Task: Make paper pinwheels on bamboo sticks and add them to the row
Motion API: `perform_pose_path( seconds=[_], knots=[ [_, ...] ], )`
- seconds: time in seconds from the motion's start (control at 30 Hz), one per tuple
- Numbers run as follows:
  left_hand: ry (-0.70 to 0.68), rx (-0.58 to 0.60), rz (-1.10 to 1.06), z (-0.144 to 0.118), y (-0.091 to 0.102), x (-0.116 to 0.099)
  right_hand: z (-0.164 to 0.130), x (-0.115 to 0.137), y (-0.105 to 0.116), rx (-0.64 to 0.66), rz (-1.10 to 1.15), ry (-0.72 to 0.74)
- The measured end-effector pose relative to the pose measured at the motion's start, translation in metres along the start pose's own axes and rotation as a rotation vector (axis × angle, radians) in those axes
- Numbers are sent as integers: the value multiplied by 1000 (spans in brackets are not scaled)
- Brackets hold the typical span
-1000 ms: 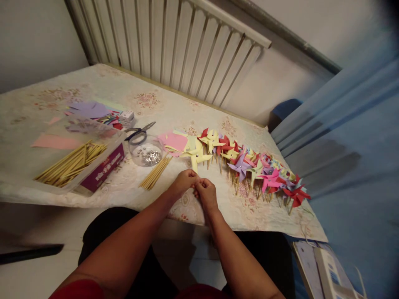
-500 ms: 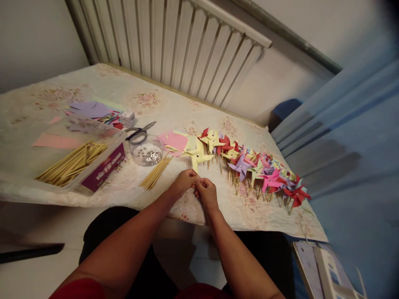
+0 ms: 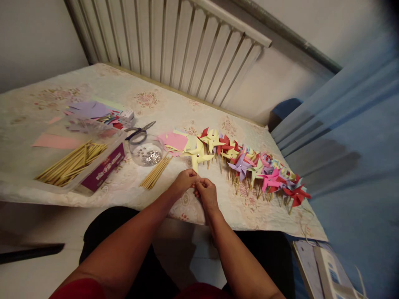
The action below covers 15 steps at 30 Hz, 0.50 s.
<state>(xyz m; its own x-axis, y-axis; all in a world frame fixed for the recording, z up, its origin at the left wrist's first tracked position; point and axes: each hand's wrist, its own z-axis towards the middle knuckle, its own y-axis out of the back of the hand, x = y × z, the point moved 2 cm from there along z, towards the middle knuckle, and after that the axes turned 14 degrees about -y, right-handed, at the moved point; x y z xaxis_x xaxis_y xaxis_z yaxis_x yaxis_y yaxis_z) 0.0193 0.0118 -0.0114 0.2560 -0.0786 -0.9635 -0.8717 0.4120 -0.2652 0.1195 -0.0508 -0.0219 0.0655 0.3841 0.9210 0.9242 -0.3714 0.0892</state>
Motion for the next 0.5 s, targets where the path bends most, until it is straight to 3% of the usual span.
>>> perform_pose_path(
  seconds=[0.5],
  knots=[
    [-5, 6, 3, -1, 0, 0, 0, 0, 1, 4, -6, 7]
  ],
)
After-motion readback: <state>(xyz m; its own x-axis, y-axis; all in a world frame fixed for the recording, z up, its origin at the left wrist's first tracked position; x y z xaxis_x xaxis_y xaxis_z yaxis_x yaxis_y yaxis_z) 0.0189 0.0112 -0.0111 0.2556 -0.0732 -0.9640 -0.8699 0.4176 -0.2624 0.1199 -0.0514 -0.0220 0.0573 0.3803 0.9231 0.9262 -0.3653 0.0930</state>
